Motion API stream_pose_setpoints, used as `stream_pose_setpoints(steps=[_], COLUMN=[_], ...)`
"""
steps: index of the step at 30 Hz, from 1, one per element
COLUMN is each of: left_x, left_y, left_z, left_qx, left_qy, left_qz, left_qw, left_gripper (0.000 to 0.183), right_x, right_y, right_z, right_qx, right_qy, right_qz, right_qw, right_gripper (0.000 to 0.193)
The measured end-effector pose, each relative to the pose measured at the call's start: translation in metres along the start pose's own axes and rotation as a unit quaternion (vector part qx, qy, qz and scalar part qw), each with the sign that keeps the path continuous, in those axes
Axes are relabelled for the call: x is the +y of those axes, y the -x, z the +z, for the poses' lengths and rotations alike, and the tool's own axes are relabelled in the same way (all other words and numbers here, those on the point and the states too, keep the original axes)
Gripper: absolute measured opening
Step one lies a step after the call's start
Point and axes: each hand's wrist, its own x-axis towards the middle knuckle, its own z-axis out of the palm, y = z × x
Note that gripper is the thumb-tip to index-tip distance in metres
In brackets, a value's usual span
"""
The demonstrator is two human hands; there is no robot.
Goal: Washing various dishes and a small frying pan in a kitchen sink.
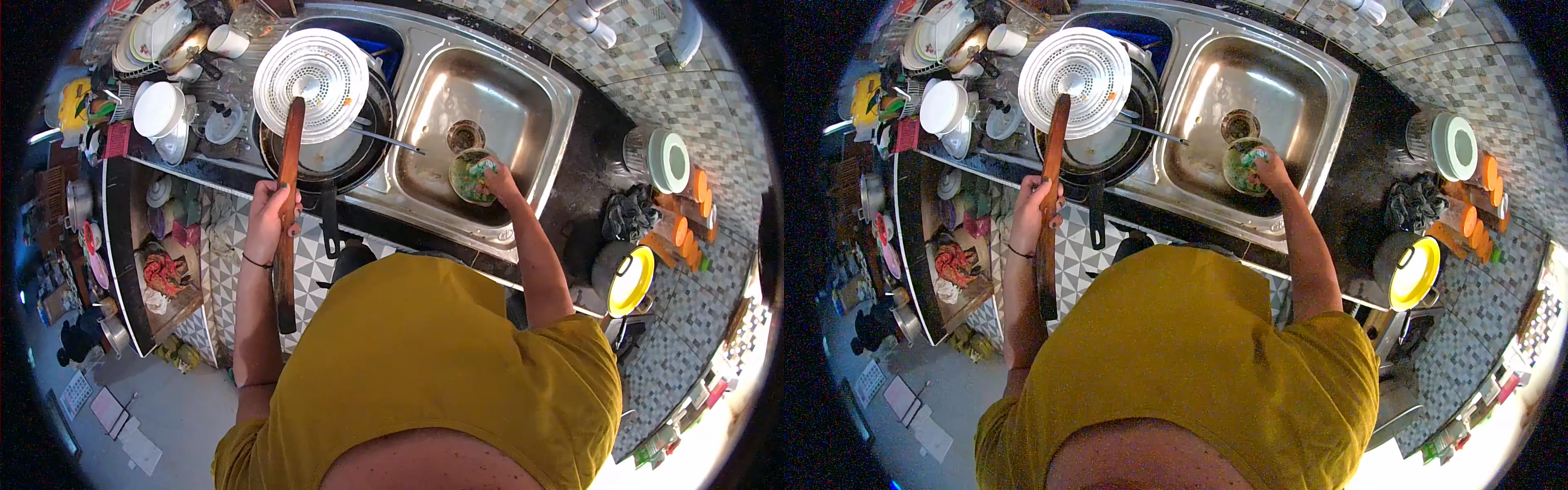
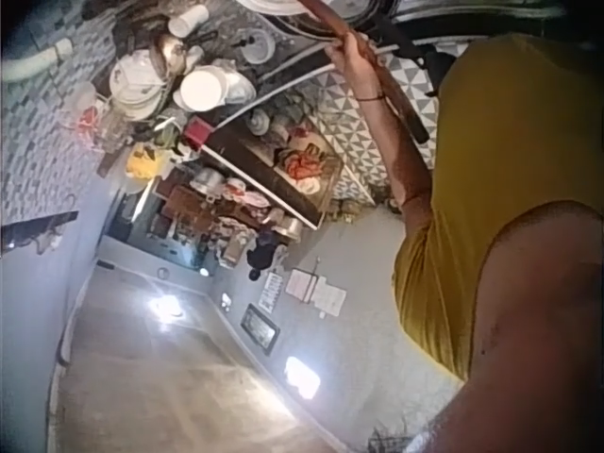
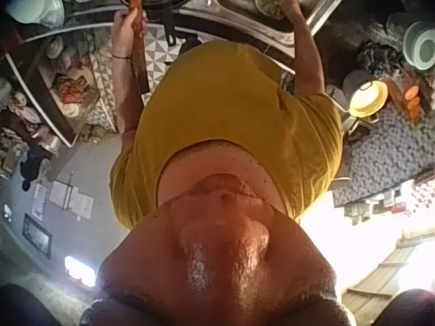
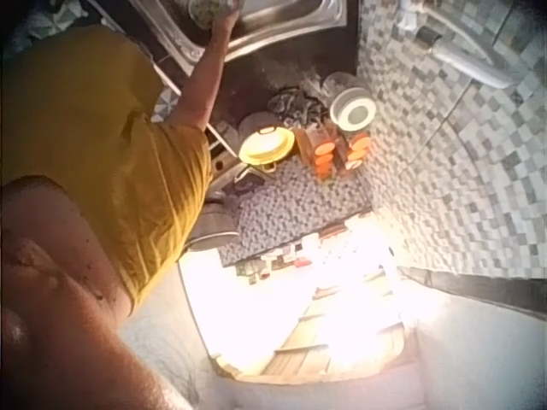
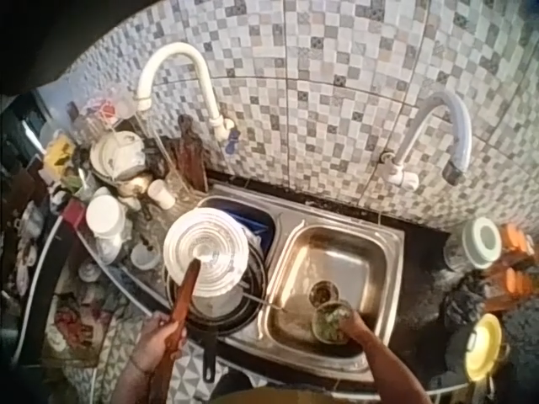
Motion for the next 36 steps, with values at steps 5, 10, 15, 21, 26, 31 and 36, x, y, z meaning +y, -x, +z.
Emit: stream_pose_setpoints(steps=[5, 10, 15, 21, 26, 31, 36], left_x=[-0.003, -0.007, -0.008, -0.005, -0.007, -0.009, -0.008], left_y=[-0.002, -0.004, -0.004, -0.003, -0.003, -0.005, -0.004], left_z=[0.001, -0.002, -0.001, 0.001, -0.001, -0.003, -0.002], left_qx=[-0.009, -0.024, -0.015, -0.006, -0.003, -0.005, -0.002], left_qy=[0.014, 0.021, 0.024, 0.022, 0.018, 0.017, 0.019], left_qz=[0.003, 0.010, 0.002, -0.004, 0.001, 0.003, -0.001], left_qw=[1.000, 0.999, 1.000, 1.000, 1.000, 1.000, 1.000], left_gripper=[0.015, 0.016, 0.016, 0.016, 0.016, 0.017, 0.017], right_x=[0.013, 0.014, 0.006, 0.001, 0.002, -0.001, 0.000], right_y=[-0.011, -0.014, -0.018, -0.015, -0.010, -0.005, -0.008], right_z=[0.011, 0.016, 0.025, 0.033, 0.028, 0.025, 0.024], right_qx=[0.174, 0.196, 0.216, 0.180, 0.115, 0.130, 0.118], right_qy=[0.239, 0.289, 0.301, 0.361, 0.307, 0.368, 0.386], right_qz=[-0.111, -0.117, -0.037, -0.035, -0.039, -0.050, -0.061], right_qw=[0.949, 0.930, 0.928, 0.914, 0.944, 0.919, 0.913], right_gripper=[0.025, 0.027, 0.030, 0.039, 0.041, 0.041, 0.039])
